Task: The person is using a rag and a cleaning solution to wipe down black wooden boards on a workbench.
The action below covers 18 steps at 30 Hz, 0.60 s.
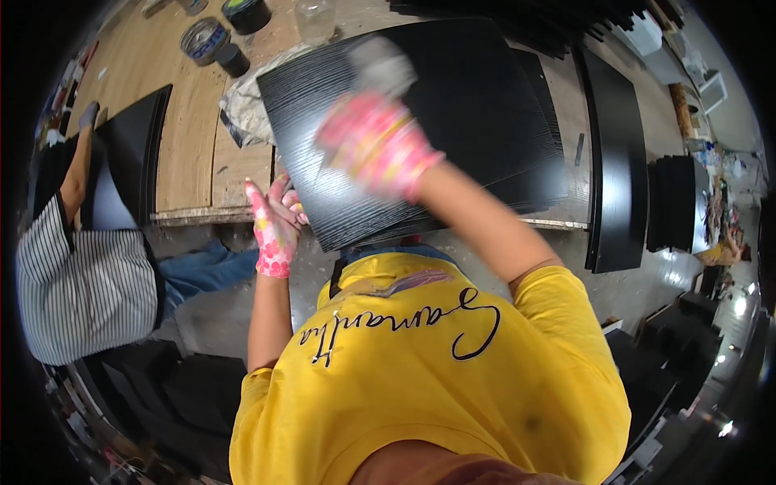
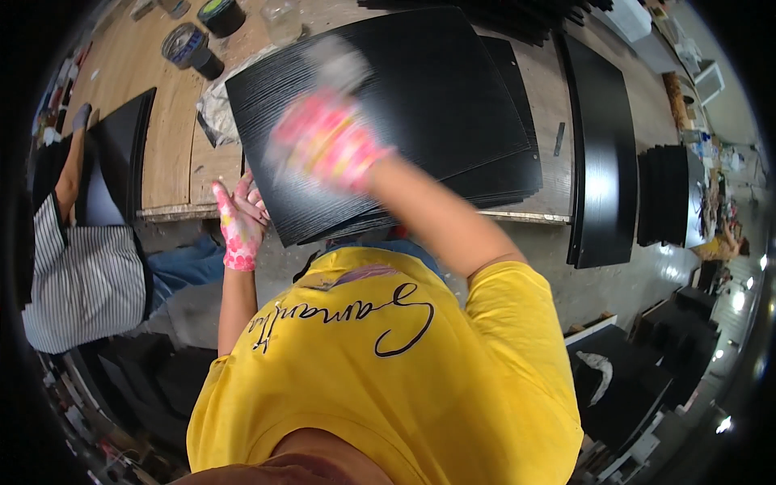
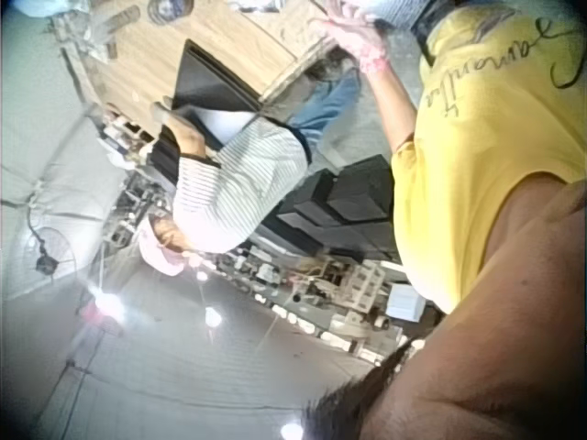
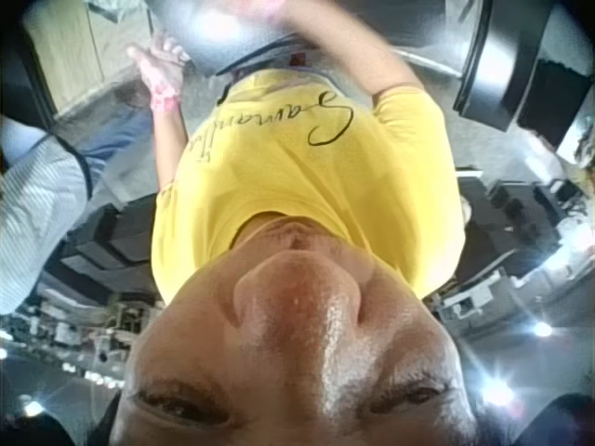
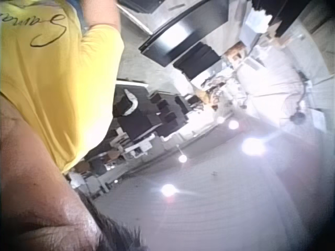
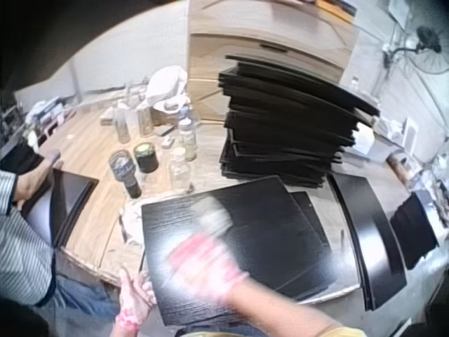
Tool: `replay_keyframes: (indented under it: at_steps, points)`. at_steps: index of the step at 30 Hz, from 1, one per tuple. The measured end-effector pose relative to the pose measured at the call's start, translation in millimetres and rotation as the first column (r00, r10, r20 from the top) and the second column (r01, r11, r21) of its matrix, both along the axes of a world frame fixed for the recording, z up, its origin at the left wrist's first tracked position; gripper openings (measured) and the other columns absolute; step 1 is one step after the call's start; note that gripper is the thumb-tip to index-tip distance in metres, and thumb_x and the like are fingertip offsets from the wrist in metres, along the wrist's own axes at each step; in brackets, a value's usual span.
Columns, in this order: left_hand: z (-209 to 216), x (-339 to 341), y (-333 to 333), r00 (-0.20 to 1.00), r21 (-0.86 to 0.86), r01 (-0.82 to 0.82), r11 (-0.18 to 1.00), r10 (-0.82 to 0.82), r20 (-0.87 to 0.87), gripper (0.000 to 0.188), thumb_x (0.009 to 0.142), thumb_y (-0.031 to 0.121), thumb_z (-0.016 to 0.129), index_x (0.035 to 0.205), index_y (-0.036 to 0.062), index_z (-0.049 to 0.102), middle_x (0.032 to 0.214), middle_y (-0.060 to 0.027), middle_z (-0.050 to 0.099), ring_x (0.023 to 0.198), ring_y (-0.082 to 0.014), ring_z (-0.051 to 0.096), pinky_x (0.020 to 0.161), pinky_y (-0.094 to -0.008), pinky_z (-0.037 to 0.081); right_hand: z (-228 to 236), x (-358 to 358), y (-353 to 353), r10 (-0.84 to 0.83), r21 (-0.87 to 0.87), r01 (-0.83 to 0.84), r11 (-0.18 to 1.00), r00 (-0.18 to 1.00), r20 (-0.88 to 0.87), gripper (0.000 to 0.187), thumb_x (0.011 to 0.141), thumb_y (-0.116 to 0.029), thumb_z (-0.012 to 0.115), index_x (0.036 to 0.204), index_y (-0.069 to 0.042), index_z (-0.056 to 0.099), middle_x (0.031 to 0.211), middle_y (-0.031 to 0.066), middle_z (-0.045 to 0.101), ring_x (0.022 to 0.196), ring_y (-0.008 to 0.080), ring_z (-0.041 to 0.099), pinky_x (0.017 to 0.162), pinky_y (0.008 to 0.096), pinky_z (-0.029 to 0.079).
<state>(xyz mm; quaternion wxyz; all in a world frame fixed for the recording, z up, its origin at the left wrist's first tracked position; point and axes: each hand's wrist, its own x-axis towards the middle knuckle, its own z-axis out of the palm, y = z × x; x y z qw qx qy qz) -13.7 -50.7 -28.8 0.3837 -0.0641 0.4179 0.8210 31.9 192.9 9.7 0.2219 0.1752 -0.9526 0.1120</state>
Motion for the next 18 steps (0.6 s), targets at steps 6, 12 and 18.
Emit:
replay_keyframes:
  at_steps: [6, 12, 18]
  points:
    - [30, 28, 42, 0.809, -0.531, -0.135, 0.837, -0.216, -0.547, 0.072, 0.084, 0.024, 0.075, 0.139, -0.0048, 0.039, 0.128, -0.0149, 0.056, 0.118, -0.0182, 0.053, 0.102, -0.0313, 0.038, -10, -12, 208, -0.674, -0.021, 0.702, 0.712, 0.691, 0.262, 0.037, 0.089, -0.026, 0.049, 0.118, -0.008, 0.062, 0.115, 0.0123, 0.063, 0.1, 0.0288, 0.06, 0.088, 0.0419, 0.047]
    - [29, 17, 25, 0.79, -0.651, -0.01, 0.759, -0.393, -0.47, 0.067, 0.086, 0.014, 0.071, 0.14, -0.0036, 0.036, 0.126, -0.0111, 0.055, 0.114, -0.0151, 0.052, 0.098, -0.0295, 0.04, -2, -82, -71, 0.062, 0.066, -0.084, 0.994, 0.956, 0.287, 0.046, 0.092, -0.035, 0.048, 0.137, -0.023, 0.049, 0.145, 0.0139, 0.041, 0.137, 0.0411, 0.029, 0.115, 0.0477, 0.02]
    - [16, 31, 29, 0.9, -0.326, -0.071, 0.943, -0.081, -0.428, 0.064, 0.087, 0.014, 0.071, 0.137, -0.0064, 0.038, 0.126, -0.0121, 0.054, 0.116, -0.017, 0.05, 0.101, -0.0293, 0.037, -11, -124, 153, -0.445, 0.097, 0.435, 0.895, 0.886, 0.129, 0.037, 0.09, -0.026, 0.042, 0.12, -0.012, 0.06, 0.12, 0.0132, 0.06, 0.115, 0.0289, 0.056, 0.097, 0.0404, 0.045]
